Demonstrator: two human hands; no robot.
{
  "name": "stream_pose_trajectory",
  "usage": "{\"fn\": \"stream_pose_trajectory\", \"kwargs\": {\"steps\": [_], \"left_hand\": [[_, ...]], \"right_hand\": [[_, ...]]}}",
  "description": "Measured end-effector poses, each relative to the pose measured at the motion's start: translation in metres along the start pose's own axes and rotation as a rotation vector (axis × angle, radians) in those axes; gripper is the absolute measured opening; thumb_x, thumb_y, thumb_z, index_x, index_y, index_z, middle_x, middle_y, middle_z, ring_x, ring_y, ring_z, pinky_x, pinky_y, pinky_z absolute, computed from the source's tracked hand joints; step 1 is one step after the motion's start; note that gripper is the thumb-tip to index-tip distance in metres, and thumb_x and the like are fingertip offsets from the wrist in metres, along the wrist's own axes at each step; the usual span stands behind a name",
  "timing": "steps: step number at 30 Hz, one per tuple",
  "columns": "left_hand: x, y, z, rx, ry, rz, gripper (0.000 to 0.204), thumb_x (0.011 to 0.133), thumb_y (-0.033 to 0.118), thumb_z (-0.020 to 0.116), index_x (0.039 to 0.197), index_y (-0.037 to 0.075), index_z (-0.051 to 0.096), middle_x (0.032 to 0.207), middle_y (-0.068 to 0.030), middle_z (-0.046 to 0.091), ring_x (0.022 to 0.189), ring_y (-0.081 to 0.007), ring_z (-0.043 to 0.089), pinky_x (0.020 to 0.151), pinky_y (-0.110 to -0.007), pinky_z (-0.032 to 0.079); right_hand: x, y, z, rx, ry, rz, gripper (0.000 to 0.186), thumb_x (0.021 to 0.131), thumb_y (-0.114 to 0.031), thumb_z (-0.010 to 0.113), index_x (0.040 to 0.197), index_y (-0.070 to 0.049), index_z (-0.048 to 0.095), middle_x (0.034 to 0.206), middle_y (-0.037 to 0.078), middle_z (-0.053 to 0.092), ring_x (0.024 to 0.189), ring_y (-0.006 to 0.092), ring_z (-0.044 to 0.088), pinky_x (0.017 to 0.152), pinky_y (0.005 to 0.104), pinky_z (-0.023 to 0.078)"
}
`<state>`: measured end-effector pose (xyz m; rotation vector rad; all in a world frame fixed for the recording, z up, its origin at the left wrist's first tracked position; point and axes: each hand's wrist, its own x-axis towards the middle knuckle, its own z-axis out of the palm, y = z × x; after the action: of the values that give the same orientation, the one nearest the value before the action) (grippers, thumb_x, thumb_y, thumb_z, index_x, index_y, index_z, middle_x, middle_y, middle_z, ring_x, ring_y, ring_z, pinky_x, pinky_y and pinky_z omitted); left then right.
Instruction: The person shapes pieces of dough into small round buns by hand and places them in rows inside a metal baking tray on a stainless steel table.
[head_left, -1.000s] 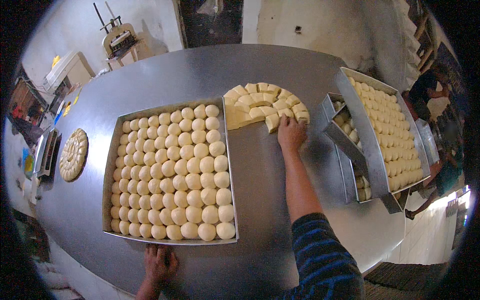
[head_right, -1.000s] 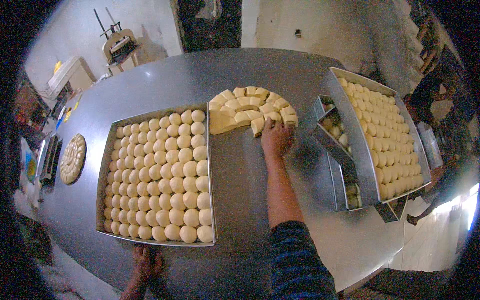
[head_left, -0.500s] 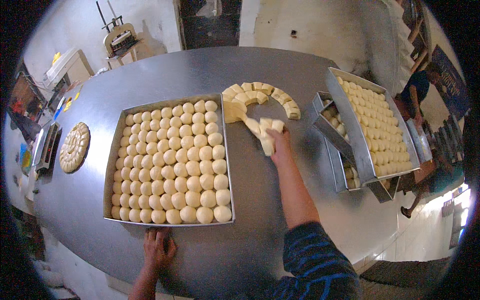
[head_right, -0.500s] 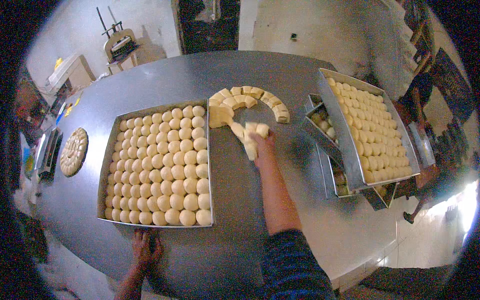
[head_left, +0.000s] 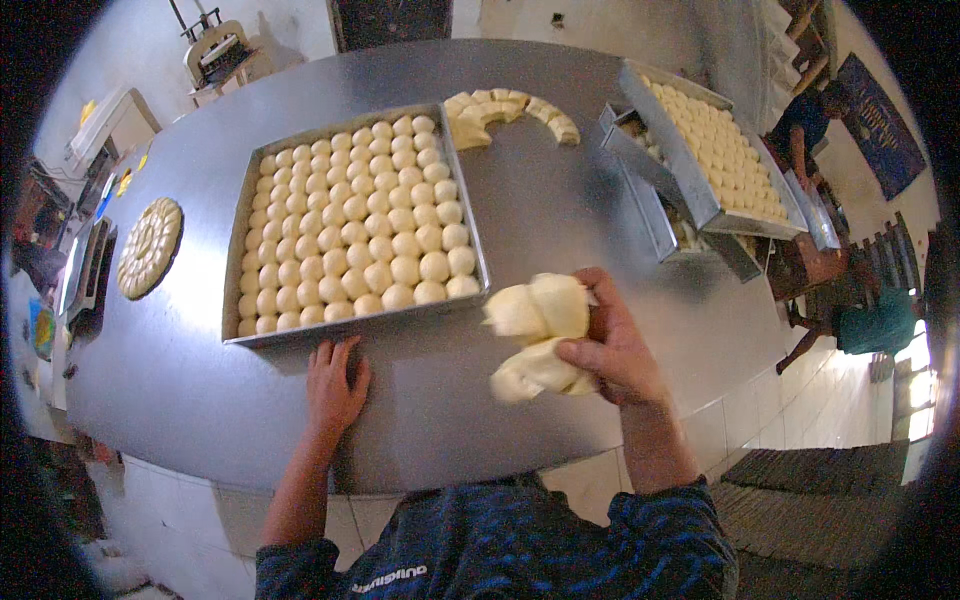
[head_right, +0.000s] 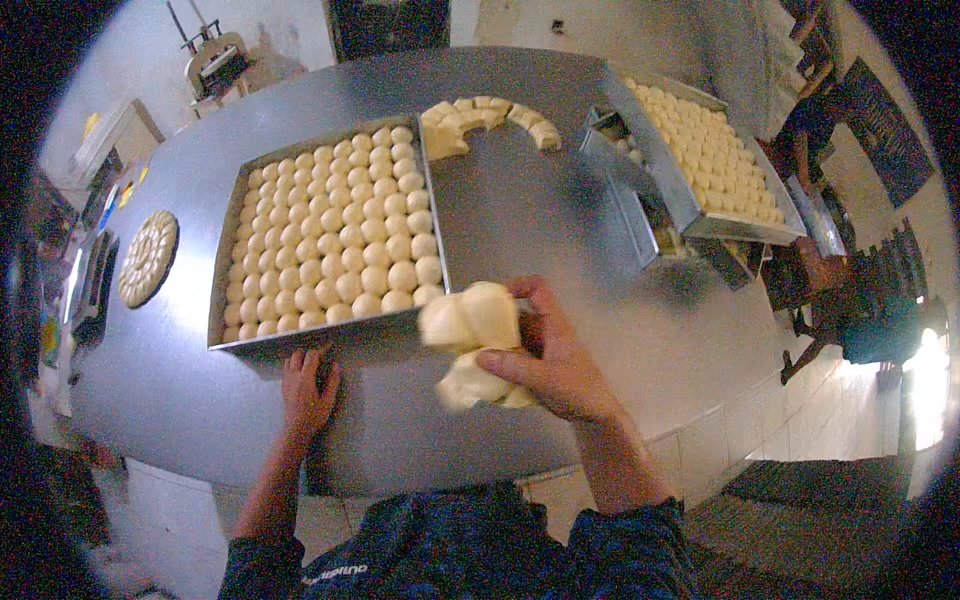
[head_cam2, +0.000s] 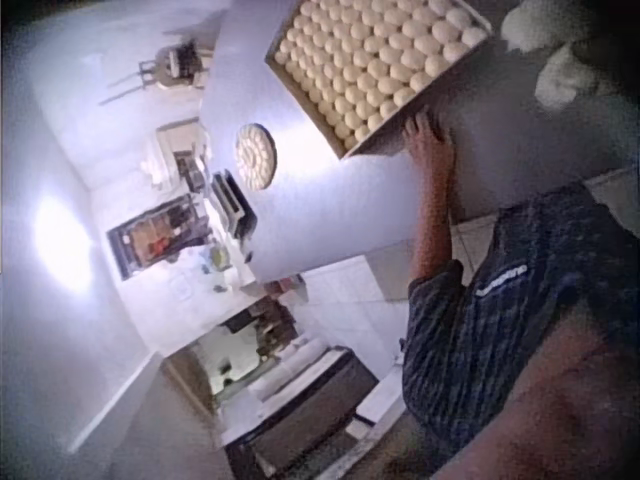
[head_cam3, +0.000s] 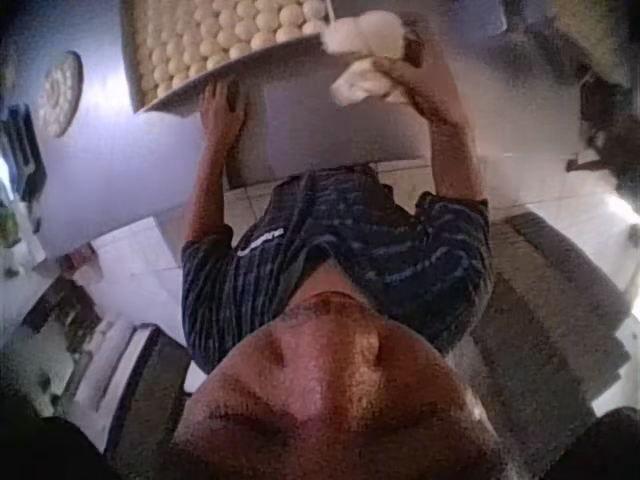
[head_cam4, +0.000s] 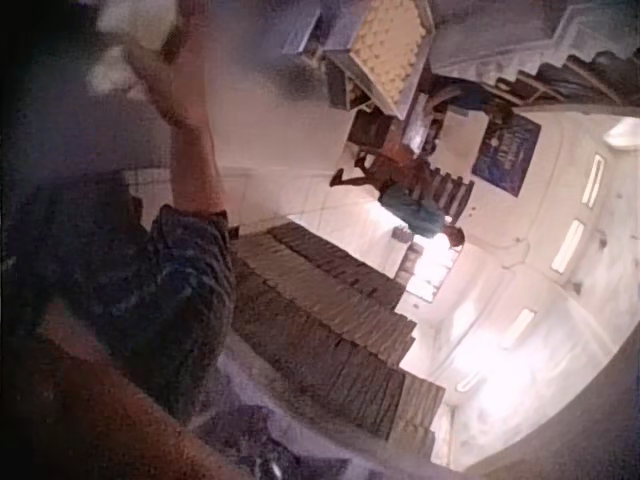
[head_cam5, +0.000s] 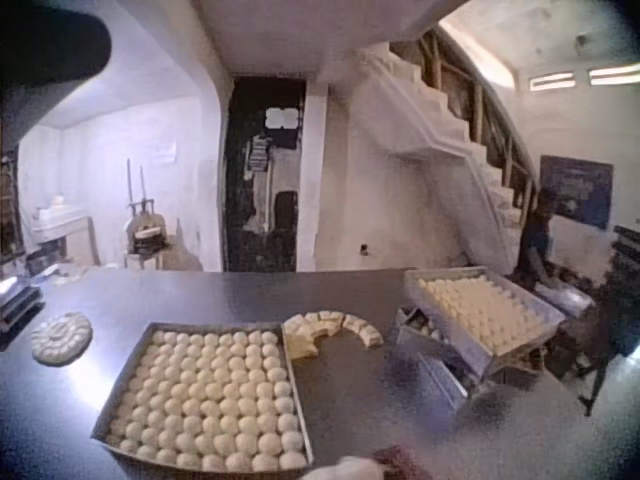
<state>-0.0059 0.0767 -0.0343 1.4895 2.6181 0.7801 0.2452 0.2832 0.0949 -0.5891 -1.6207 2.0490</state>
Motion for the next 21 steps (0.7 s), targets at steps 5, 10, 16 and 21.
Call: {"fn": "stream_pose_trajectory", "kwargs": {"steps": [5,10,16,21], "left_hand": [[-0.014,-0.005,-0.018,-0.369,-0.121,-0.090,0.026,0.081,0.019,0.060,0.103,0.004,0.058,0.098,-0.0166,0.055,0.096,-0.0334,0.051,0.083,-0.041,0.042],[-0.053,-0.009,-0.025,-0.386,-0.184,-0.042,0.033,0.082,0.024,0.061,0.106,0.002,0.056,0.102,-0.0178,0.055,0.099,-0.0339,0.051,0.085,-0.043,0.041],[-0.040,0.064,-0.001,-0.296,-0.314,0.320,0.058,0.077,0.024,0.064,0.128,0.006,0.043,0.118,-0.0194,0.048,0.108,-0.0359,0.046,0.091,-0.044,0.039],[-0.050,0.046,0.015,-0.301,-0.415,0.382,0.057,0.075,0.008,0.059,0.130,0.007,0.042,0.125,-0.0184,0.046,0.112,-0.0362,0.045,0.099,-0.043,0.034]], "right_hand": [[0.015,0.108,0.030,-0.344,-0.100,0.177,0.067,0.077,-0.021,0.070,0.129,-0.008,0.031,0.120,0.016,0.047,0.104,0.0275,0.052,0.089,0.0344,0.044],[-0.015,0.126,0.052,-0.766,0.177,0.031,0.072,0.071,-0.017,0.074,0.131,-0.007,0.037,0.132,0.015,0.037,0.107,0.0247,0.051,0.088,0.0342,0.045],[-0.054,0.114,0.016,-0.798,0.251,0.275,0.054,0.074,-0.012,0.070,0.122,-0.005,0.047,0.113,0.012,0.056,0.098,0.0208,0.057,0.085,0.0323,0.046],[-0.091,0.097,-0.048,-0.794,0.497,0.256,0.025,0.078,-0.011,0.065,0.102,-0.005,0.062,0.102,0.011,0.063,0.092,0.0199,0.060,0.081,0.0313,0.048]]}}
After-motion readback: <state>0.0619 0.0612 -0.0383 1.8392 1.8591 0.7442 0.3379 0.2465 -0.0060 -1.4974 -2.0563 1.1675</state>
